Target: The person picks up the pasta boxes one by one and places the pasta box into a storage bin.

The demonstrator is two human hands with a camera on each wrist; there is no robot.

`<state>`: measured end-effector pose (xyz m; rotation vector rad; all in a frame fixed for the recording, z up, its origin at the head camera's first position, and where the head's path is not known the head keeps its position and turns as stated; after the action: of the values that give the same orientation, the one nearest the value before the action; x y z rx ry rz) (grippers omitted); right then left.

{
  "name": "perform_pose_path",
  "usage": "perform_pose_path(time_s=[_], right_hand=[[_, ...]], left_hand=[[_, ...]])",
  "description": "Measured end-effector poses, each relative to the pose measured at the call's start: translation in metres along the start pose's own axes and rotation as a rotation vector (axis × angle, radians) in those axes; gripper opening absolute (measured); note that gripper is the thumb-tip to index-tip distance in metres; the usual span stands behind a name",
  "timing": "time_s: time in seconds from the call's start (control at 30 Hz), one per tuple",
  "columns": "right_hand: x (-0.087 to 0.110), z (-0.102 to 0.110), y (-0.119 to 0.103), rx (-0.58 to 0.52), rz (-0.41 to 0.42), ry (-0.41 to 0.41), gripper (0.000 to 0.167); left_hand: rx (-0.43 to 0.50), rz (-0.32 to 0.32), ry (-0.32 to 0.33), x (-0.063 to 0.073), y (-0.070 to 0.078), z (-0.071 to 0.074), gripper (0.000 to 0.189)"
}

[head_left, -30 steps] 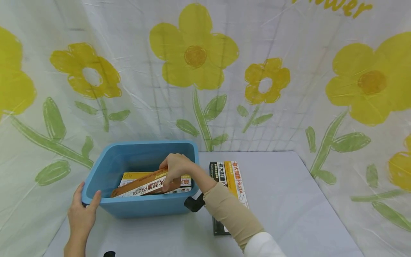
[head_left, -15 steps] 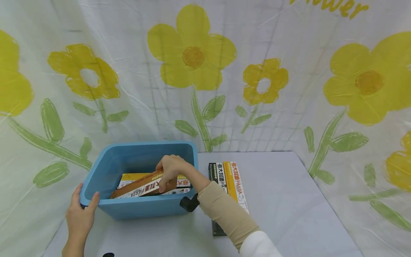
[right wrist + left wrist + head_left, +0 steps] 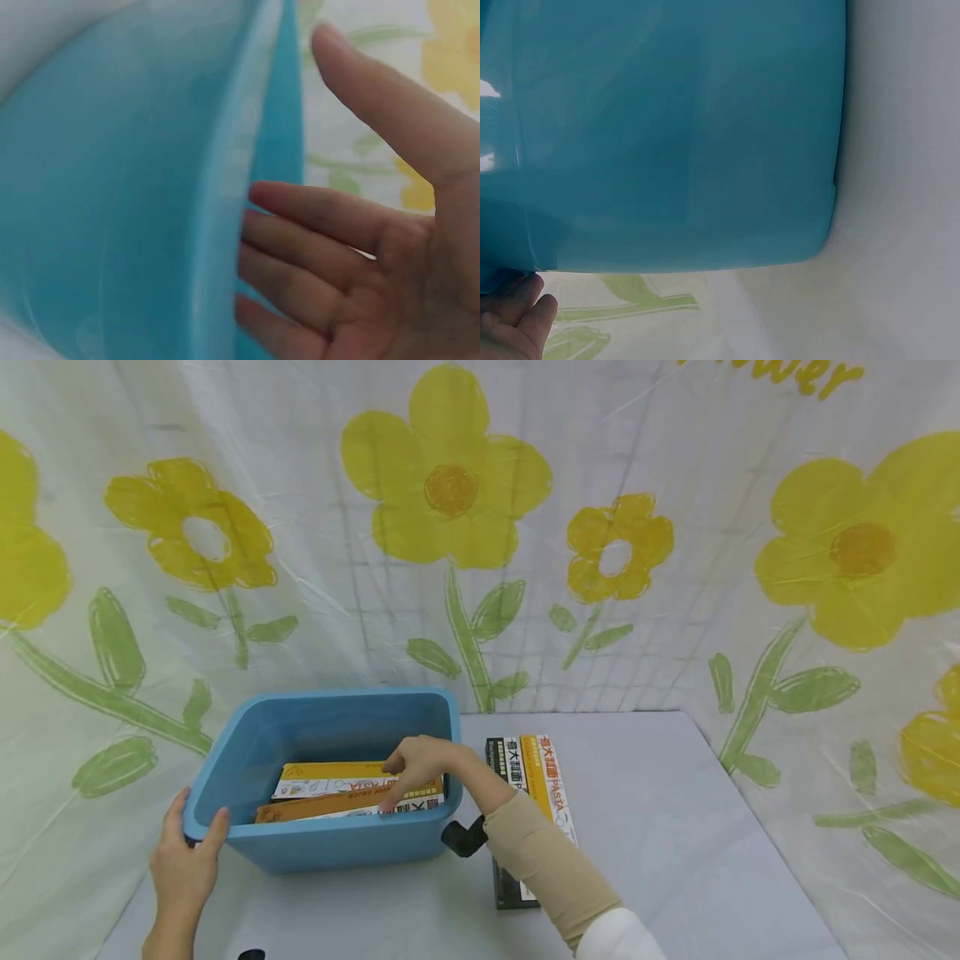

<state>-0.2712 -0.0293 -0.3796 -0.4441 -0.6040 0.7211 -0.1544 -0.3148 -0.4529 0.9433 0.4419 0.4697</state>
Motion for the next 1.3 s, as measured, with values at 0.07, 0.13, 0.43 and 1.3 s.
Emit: perform_pose_path(time_s=[0.07, 0.13, 0.43, 1.3], right_hand=[[0.007, 0.006, 0.003, -0.083, 0.029, 0.093, 0.059], [0.016, 0.012, 0.006, -0.169, 0.059, 0.187, 0.054], [0.063, 0.022, 0.034, -0.533, 0.080, 0.660, 0.026], [0.164, -0.066, 0.151, -0.715, -0.308, 1.048, 0.023]], left_hand=[[0.000, -0.003, 0.001, 0.000, 0.000, 0.000, 0.068], [0.000, -0.005, 0.002, 0.000, 0.001, -0.001, 0.068], [0.011, -0.007, 0.015, 0.000, 0.003, 0.001, 0.067], [0.009, -0.009, 0.029, -0.001, -0.001, 0.002, 0.067]])
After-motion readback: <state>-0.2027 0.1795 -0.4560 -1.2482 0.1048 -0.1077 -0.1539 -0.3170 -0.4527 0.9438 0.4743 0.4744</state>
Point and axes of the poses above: each hand's wrist, its own x-axis away from the middle knuckle, its own z-axis out of the back of the hand, y = z × x, the point moved 4 cm from there along -x, towards the middle knuckle, and after that the axes turned 1 degree about x, right-handed, at the moved point
